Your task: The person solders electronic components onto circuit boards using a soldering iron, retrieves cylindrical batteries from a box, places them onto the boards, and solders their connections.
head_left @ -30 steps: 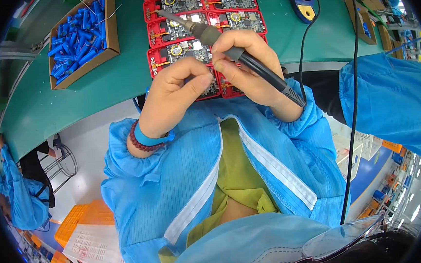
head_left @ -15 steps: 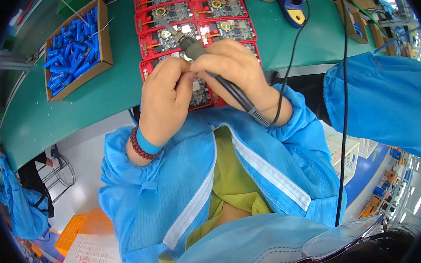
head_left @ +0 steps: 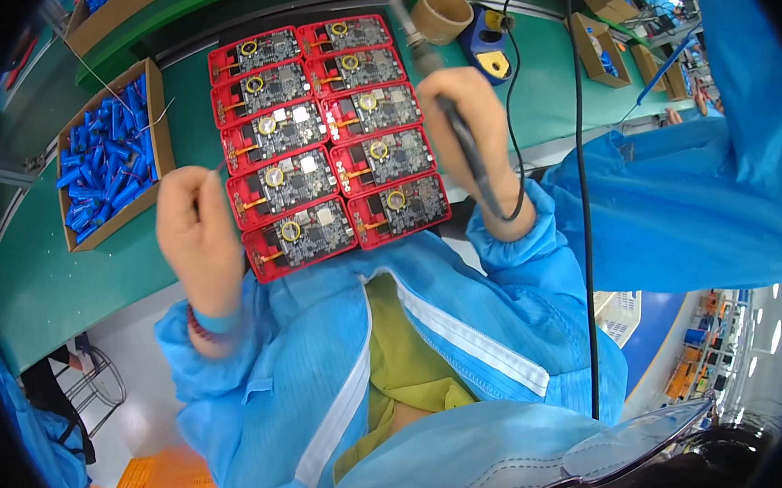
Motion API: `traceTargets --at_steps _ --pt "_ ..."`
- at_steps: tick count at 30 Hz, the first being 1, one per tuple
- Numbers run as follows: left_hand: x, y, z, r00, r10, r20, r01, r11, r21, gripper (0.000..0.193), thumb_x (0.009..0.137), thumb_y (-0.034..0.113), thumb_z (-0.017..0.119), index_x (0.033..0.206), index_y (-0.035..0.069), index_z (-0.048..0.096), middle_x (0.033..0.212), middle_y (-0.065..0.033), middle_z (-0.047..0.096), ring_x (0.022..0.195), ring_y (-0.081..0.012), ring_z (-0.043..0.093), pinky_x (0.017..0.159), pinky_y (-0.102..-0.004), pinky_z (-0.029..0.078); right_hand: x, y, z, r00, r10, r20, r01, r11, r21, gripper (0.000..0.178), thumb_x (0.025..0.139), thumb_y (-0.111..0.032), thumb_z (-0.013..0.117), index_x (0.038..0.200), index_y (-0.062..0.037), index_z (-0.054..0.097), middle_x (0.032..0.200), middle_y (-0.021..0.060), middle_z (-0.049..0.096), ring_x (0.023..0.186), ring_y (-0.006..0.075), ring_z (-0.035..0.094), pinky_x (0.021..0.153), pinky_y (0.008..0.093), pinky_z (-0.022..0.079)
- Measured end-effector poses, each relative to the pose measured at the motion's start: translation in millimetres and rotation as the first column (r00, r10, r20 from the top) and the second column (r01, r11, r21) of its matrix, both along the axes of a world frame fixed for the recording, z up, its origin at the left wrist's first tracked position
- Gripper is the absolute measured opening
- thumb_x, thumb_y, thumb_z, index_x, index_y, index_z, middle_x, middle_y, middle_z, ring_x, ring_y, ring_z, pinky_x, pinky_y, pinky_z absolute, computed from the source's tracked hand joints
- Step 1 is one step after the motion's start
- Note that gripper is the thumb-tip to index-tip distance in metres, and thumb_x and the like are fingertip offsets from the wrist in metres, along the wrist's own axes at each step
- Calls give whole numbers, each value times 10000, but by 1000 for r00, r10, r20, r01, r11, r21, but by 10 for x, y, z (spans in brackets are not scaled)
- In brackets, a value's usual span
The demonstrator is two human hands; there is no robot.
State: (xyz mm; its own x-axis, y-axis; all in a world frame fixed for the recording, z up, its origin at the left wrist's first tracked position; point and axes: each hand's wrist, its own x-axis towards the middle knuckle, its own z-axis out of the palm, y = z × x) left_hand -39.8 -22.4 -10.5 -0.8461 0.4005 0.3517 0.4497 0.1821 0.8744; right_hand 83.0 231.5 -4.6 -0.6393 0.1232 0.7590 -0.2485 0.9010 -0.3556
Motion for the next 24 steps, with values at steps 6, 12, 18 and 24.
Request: traceTargets --at_steps 6,12,18,24 --pt "19 -45 -176 996 -48 69 45 998 47 66 903 53 532 865 -2 533 761 -33 517 705 -95 487 650 -231 414 -640 865 353 957 -116 -267 122 993 4 157 841 -33 626 996 -47 599 865 21 590 735 79 527 664 200 421" --pt "-37 -90 -244 994 -88 66 86 996 30 66 887 51 552 858 -6 537 758 -54 532 694 -118 507 632 -250 422 -1170 1731 752 926 -340 -162 360 926 113 237 850 -102 608 1079 -82 553 839 82 587 735 156 563 661 272 450" --pt "-144 -230 -361 993 -21 112 25 999 -34 77 867 50 571 828 -8 538 741 -69 531 667 -132 502 597 -265 415 -1138 2033 585 961 -155 -230 109 973 -202 221 850 -84 594 1070 -68 576 856 71 584 781 131 558 698 254 451" --pt "-230 -209 -455 990 -61 124 73 992 -99 67 831 48 598 813 -2 558 731 -104 545 650 -204 526 585 -301 424 -408 516 518 980 167 -105 -195 738 -646 251 959 -191 474 965 33 588 642 44 494 567 96 442 503 216 317"
